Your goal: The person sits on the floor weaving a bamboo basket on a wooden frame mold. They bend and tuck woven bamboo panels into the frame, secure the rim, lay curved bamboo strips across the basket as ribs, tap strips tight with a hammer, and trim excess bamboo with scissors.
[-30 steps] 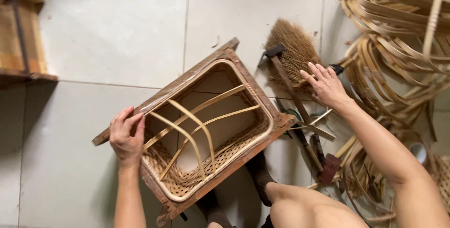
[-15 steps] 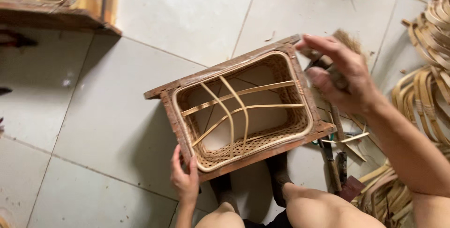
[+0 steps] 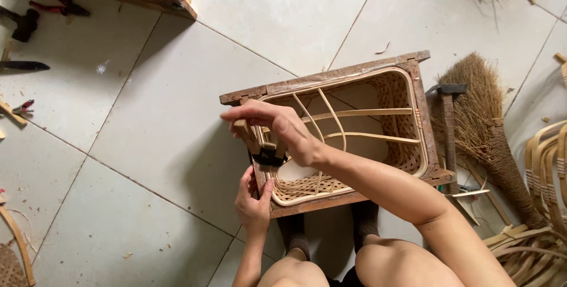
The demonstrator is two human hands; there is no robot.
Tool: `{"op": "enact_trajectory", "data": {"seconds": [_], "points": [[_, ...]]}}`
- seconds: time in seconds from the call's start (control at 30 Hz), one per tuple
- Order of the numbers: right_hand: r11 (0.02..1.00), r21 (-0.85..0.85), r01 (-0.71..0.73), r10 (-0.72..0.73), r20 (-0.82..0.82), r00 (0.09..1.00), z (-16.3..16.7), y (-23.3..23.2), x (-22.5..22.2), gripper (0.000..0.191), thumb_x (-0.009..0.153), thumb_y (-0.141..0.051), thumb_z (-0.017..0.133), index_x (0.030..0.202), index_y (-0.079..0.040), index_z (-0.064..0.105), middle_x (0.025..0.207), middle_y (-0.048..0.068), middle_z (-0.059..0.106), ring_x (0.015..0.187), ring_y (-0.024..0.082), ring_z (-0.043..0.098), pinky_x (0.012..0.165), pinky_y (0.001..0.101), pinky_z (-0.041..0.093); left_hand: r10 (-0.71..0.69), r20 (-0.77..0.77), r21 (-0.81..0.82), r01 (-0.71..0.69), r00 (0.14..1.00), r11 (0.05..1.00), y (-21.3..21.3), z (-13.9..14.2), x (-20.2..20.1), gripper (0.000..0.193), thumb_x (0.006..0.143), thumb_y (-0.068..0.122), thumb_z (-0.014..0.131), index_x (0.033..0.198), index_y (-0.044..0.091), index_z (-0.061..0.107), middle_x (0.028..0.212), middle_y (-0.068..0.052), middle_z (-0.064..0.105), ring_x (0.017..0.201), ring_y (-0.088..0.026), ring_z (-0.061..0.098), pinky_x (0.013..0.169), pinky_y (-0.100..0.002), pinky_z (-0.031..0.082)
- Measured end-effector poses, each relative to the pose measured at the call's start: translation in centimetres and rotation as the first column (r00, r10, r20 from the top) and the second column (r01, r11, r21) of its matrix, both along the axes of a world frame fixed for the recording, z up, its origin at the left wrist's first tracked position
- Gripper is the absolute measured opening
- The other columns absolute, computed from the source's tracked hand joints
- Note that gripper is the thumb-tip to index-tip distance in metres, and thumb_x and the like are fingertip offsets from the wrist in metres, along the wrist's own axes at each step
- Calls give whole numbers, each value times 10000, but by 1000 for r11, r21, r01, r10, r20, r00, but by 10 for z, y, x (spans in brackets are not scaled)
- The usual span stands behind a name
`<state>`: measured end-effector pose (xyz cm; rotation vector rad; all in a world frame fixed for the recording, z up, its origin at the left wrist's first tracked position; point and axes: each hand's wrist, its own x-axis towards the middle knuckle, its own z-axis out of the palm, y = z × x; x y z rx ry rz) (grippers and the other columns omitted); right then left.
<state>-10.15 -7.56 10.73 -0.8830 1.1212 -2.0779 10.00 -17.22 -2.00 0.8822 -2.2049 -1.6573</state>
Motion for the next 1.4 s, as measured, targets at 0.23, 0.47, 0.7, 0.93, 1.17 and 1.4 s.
{"op": "enact_trajectory", "data": {"seconds": [0.23,0.47,0.7,0.93,1.17,1.4], "points": [[979,1,203,-194,-292,937,-34,-24,10,597,1093,-570,419,927,-21,585,913,58,593,775,129,581,696,278,497,44,62,-2,-44,997,999,-1,-9,-1,560,842,163,806,1329,-15,597,1120,-109,763,989,-153,743,853,-298,604],[984,19,177,-153,-416,896,-44,-35,26,358,1057,-327,485,843,-43,525,784,52,551,642,180,578,589,295,489,21,106,-77,-13,994,997,-7,-8,3,442,832,165,811,1222,26,656,1020,-99,787,902,-151,753,793,-327,612],[971,174,166,-88,-386,918,-59,-44,29,259,1010,-266,567,877,-44,555,800,61,573,694,213,610,598,311,511,103,388,-25,-101,916,995,-5,-18,8,448,783,247,831,1146,59,651,928,-73,775,831,-164,738,753,-338,597],[823,229,520,-148,-797,585,-64,40,-12,433,1000,-385,602,1287,-60,586,1301,154,608,1207,276,602,963,440,535,232,-87,204,-211,969,956,-76,-12,-20,177,1035,142,649,1186,56,684,1112,-110,747,926,-160,716,854,-307,617],[70,765,640,-32,-639,768,-116,102,-55,450,1032,-389,565,1235,6,491,856,141,708,655,258,691,544,419,558,-649,-103,-780,344,754,523,-99,-4,-193,298,832,248,834,1124,209,788,1285,-8,722,1206,-338,659,1061,-408,505],[84,732,676,18,-679,734,-150,100,-51,376,1044,-395,560,1018,-23,517,654,112,663,477,239,627,413,397,496,-657,-93,-643,459,748,614,-71,-25,-212,176,808,248,847,981,228,824,1155,48,768,950,-182,699,852,-348,500]]}}
